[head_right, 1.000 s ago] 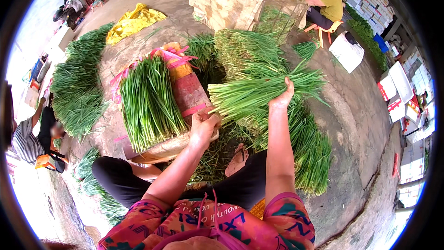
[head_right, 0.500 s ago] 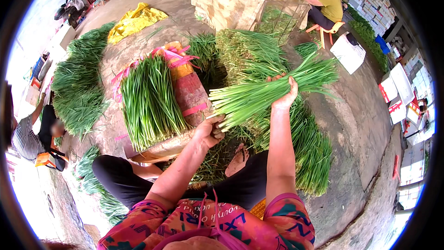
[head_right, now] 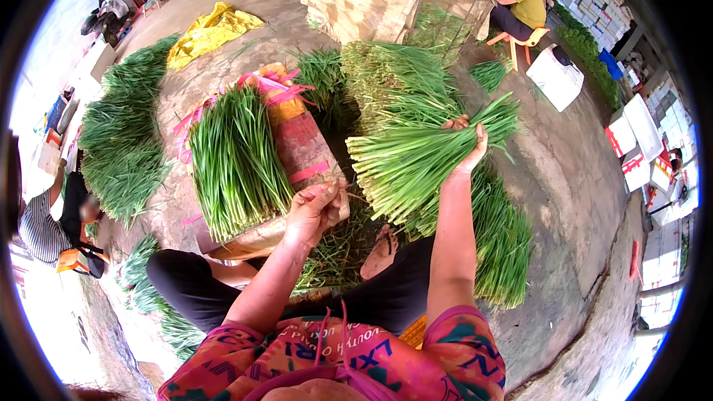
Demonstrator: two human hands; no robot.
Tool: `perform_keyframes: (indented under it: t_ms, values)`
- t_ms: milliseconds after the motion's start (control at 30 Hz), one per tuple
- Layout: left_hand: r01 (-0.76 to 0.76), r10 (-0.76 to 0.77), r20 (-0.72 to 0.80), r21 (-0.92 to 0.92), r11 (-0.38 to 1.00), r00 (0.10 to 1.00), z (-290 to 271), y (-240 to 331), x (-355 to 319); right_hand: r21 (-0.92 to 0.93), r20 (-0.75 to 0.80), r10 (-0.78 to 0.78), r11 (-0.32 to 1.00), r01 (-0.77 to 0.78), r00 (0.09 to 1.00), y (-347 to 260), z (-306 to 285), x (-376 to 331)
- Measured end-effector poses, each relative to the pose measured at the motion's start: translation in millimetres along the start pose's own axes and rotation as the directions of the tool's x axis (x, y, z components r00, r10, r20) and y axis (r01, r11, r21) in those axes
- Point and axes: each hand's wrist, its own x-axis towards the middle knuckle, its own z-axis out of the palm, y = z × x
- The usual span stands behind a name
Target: The person is sorting and bunching green leaves by picking up handfuls of leaves, tapping the root ends against a wooden block, and placing the bunches into a pile.
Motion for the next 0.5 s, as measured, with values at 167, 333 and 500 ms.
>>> perform_keyframes:
  t_ms: [167, 333, 500]
  values:
    - [-0.071, 0.092, -0.065, 0.276, 0.959, 0.994, 26, -7, 6, -0.069, 0.017, 0.05, 0.996, -0.048, 0.999, 4, -2, 4]
    - [-0.304, 0.378, -0.092, 0.437, 0.846, 0.921, 18, -26, 14, -0.112, -0.006, 0.064, 0.992, -0.064, 0.998, 11, 7, 2]
    - [-0.252, 0.275, -0.034, 0.309, 0.917, 0.961, 10, -9, 0, -0.155, -0.149, -0.027, 0.988, 0.003, 0.988, 5, 4, 2]
